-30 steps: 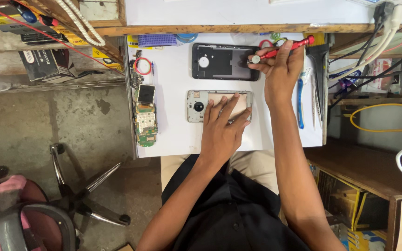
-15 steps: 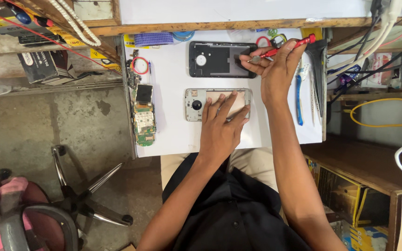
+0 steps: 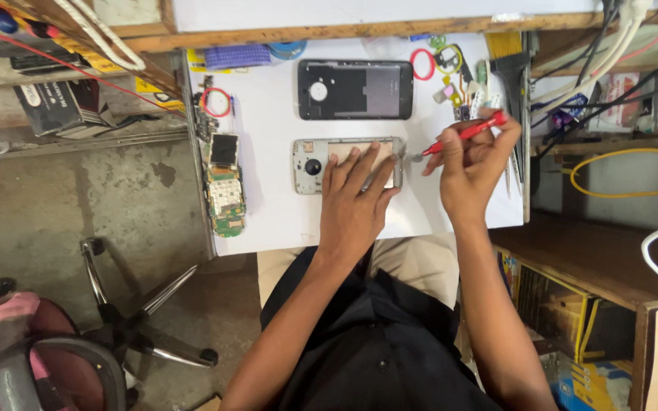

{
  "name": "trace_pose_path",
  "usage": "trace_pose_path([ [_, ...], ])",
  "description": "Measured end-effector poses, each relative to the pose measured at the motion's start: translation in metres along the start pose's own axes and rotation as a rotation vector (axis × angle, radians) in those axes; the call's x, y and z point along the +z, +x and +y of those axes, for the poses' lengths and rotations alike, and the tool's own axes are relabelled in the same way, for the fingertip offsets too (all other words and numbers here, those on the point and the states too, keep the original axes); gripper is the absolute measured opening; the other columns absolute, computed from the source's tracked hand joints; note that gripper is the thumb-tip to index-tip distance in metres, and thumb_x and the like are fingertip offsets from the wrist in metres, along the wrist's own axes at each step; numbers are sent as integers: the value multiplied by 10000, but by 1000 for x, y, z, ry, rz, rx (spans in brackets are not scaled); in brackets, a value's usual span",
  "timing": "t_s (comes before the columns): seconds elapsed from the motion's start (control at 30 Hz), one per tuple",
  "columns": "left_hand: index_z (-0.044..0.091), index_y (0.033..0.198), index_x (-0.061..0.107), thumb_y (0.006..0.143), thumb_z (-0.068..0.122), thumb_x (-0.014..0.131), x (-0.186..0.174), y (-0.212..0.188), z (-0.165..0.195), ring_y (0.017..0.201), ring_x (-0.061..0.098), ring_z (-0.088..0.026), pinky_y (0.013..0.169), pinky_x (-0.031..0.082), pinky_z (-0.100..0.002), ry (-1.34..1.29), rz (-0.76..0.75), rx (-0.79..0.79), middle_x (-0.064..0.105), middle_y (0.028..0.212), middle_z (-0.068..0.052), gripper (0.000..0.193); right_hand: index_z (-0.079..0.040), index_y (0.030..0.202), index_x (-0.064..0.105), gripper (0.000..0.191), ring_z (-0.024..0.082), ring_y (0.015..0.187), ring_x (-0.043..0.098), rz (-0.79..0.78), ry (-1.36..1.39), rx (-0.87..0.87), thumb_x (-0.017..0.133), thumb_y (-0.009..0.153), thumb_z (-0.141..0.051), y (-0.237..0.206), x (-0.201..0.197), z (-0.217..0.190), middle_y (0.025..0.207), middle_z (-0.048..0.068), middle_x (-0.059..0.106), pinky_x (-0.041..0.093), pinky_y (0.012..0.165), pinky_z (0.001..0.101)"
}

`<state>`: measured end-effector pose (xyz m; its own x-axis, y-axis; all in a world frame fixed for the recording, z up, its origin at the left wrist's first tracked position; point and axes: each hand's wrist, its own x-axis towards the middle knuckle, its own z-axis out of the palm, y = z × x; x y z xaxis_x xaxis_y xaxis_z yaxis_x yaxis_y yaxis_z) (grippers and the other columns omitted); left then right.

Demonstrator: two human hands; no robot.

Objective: The person removes the back cover of a smartphone and then uses a screwdriver to unscrew multiple screws from the phone's internal frame. The back cover is placed on the table, and the phone remains open on the workbench.

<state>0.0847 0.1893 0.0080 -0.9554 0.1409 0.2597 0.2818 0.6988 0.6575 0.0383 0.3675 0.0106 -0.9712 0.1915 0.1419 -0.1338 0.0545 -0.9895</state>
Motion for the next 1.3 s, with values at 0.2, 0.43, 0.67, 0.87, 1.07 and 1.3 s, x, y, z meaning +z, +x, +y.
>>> trace_pose_path([
  [0.2,116,1304,720,940,256,746,1,0,0,1364,530,-354,1198,334,-564,-6,27,5,584,1474,-94,391,-83,1424,191,513,192,745,673,-126,-234,-173,600,1151,63,-20,-1,1,1014,181,642,599,671,301],
  [0.43,112,1309,721,928,255,753,0,1,0,1358,535,-355,1199,337,-563,-12,22,-9,587,1473,-98,408,-82,1456,191,539,197,739,669,-156,-209,-180,590,1136,89,-20,-4,10,1020,189,632,607,653,285],
  [0.67,113,1320,715,924,243,757,0,1,0,1362,532,-351,1202,335,-560,-12,16,-10,587,1471,-99,419,-43,1415,227,538,219,816,673,-190,-293,-238,603,1079,146,-21,-3,8,1100,207,616,640,670,294],
  [0.87,118,1318,718,928,225,755,1,1,-1,1368,531,-350,1205,334,-561,-12,27,-6,588,1477,-96,407,28,1249,392,384,232,835,750,-209,-488,-283,695,1027,109,-22,4,-16,1032,187,666,636,692,306],
  [1.07,111,1308,725,922,221,754,2,1,-1,1356,534,-362,1193,335,-574,-9,20,-9,590,1472,-104,403,34,977,616,168,292,708,728,-292,-733,-381,778,936,18,-15,13,-63,870,179,718,546,580,345],
  [1.3,101,1291,733,917,177,745,2,2,-4,1352,537,-374,1191,334,-586,-12,27,-10,589,1472,-109,382,21,752,610,280,406,589,609,-416,-978,-272,742,965,-105,-7,27,-102,666,183,631,455,492,467],
])
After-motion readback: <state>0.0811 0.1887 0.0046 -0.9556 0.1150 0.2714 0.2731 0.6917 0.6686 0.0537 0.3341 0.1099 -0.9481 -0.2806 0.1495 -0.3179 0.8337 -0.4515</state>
